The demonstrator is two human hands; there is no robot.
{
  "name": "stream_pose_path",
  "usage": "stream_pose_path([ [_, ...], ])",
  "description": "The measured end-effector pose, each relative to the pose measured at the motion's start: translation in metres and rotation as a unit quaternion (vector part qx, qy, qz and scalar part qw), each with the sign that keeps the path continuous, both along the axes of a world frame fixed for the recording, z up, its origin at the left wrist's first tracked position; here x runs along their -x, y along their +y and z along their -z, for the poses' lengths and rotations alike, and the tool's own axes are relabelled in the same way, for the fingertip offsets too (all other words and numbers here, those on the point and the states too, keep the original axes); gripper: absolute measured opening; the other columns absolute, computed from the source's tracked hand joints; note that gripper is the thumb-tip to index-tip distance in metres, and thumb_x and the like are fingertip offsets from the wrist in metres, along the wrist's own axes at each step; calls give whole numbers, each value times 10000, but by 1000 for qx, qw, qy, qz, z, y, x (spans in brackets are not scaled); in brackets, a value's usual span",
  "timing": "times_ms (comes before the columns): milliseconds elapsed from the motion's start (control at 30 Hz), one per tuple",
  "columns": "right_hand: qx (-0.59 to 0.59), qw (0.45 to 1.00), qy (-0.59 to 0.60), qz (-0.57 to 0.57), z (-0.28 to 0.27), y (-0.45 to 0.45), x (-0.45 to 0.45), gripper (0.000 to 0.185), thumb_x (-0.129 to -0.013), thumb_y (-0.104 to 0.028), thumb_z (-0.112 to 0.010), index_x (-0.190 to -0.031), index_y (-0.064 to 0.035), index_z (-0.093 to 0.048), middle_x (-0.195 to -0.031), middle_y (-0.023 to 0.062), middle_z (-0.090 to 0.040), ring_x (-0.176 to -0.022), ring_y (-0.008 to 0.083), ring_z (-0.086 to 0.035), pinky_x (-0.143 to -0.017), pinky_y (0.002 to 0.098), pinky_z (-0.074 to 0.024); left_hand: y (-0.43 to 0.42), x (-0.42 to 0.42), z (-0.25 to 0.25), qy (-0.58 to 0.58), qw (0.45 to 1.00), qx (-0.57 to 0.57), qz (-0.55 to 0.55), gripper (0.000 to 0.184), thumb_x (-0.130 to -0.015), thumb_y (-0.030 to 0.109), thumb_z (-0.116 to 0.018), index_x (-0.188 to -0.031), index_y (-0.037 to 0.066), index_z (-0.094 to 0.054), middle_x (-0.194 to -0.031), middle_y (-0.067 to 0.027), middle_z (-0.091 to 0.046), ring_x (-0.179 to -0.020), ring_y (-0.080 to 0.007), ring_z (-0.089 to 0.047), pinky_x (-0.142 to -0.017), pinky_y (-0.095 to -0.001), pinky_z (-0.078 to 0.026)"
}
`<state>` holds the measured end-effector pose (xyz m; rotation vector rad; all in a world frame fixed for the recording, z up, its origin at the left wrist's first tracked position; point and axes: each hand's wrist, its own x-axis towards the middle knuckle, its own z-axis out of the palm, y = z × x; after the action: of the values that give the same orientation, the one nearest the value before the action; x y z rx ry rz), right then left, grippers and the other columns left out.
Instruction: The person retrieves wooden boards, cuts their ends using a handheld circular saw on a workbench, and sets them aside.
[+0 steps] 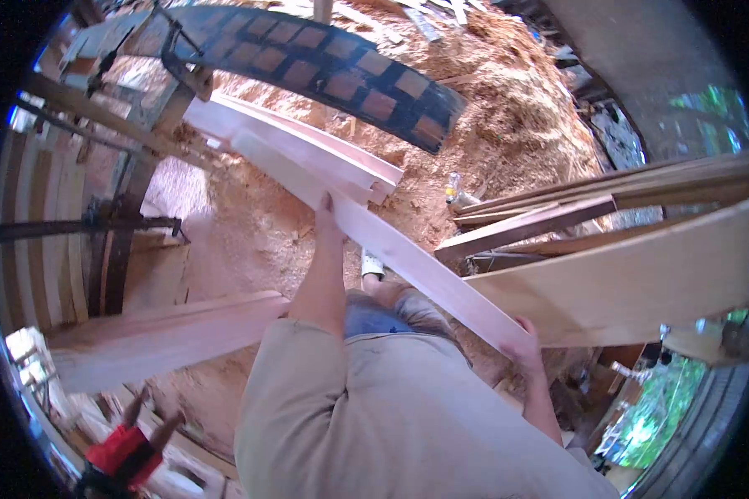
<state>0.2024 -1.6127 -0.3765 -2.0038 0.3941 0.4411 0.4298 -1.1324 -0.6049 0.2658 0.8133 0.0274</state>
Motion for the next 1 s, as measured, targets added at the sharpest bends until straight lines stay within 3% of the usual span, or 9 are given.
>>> stream_pose_path([
  [233, -141, 980, 89, -105, 93, 198, -178, 675, -716, -184, -823, -1226, 36, -439, -1028, 110, -609, -885, 182, -619, -686, 296, -533, 50, -40, -42, 55, 982, -178, -4, 521, -960, 389, -501, -1336, 29, -472, -1240, -109, -582, -1158, -280, -535, -1009, -425, -430],
  [300, -108, 981, 80, -143, 94, 275, -217, 637, -744, -220, -804, -1215, 34, -458, -1008, 119, -626, -845, 193, -636, -664, 298, -529, 50, -38, 50, -78, 960, -268, 23, 504, -964, 401, -473, -1351, 77, -467, -1327, -96, -521, -1220, -267, -485, -1067, -448, -356],
  [367, -28, 986, 3, -164, 115, 314, -239, 653, -735, -226, -808, -1227, 34, -466, -1063, 145, -634, -865, 217, -647, -715, 329, -532, 28, -4, -37, -3, 998, -1, 65, 580, -941, 446, -511, -1397, 97, -428, -1339, -86, -516, -1264, -244, -446, -1084, -411, -321],
  [567, -147, 982, -52, -110, 252, 337, -280, 610, -739, -27, -773, -1225, 2, -405, -1030, 125, -602, -884, 214, -636, -650, 341, -571, -1, 163, -96, 43, 789, -474, 388, 605, -848, 510, -631, -1143, -18, -636, -1073, -160, -668, -955, -286, -617, -855, -384, -473],
  [633, -179, 978, 63, -90, 236, 350, -292, 598, -741, -33, -779, -1194, 13, -392, -1022, 136, -599, -880, 224, -639, -621, 349, -581, 3, 223, -120, 186, 751, -427, 468, 476, -881, 419, -600, -1028, -26, -682, -992, -156, -692, -911, -198, -638, -787, -360, -491],
  [767, -115, 981, 62, -141, 257, 360, -313, 573, -753, -111, -796, -1158, 38, -419, -985, 151, -601, -763, 227, -636, -537, 341, -561, -3, 425, -45, 416, 719, -396, 392, 533, -830, 473, -609, -959, -38, -688, -967, -227, -686, -918, -365, -656, -812, -428, -503],
  [833, -30, 990, 45, -134, 300, 343, -322, 479, -782, -159, -767, -1115, 26, -476, -882, 120, -612, -665, 199, -616, -480, 351, -517, -5, 541, 2, 453, 594, -496, 442, 554, -796, 494, -629, -951, -34, -685, -939, -255, -680, -929, -409, -647, -834, -454, -499],
  [933, 7, 986, -10, -166, 304, 326, -292, 252, -843, -196, -667, -995, -23, -566, -700, 56, -588, -564, 161, -570, -412, 339, -431, 4, 591, -31, 537, 661, -365, 377, 558, -787, 487, -642, -997, -29, -678, -946, -273, -673, -936, -414, -646, -844, -455, -497],
  [1000, -89, 962, 190, -173, 255, 308, -255, 153, -858, -194, -620, -901, -49, -598, -682, 45, -581, -533, 161, -552, -412, 304, -416, 8, 589, -51, 532, 698, -351, 326, 555, -788, 484, -645, -1006, -25, -681, -953, -279, -671, -941, -411, -647, -842, -453, -498],
])
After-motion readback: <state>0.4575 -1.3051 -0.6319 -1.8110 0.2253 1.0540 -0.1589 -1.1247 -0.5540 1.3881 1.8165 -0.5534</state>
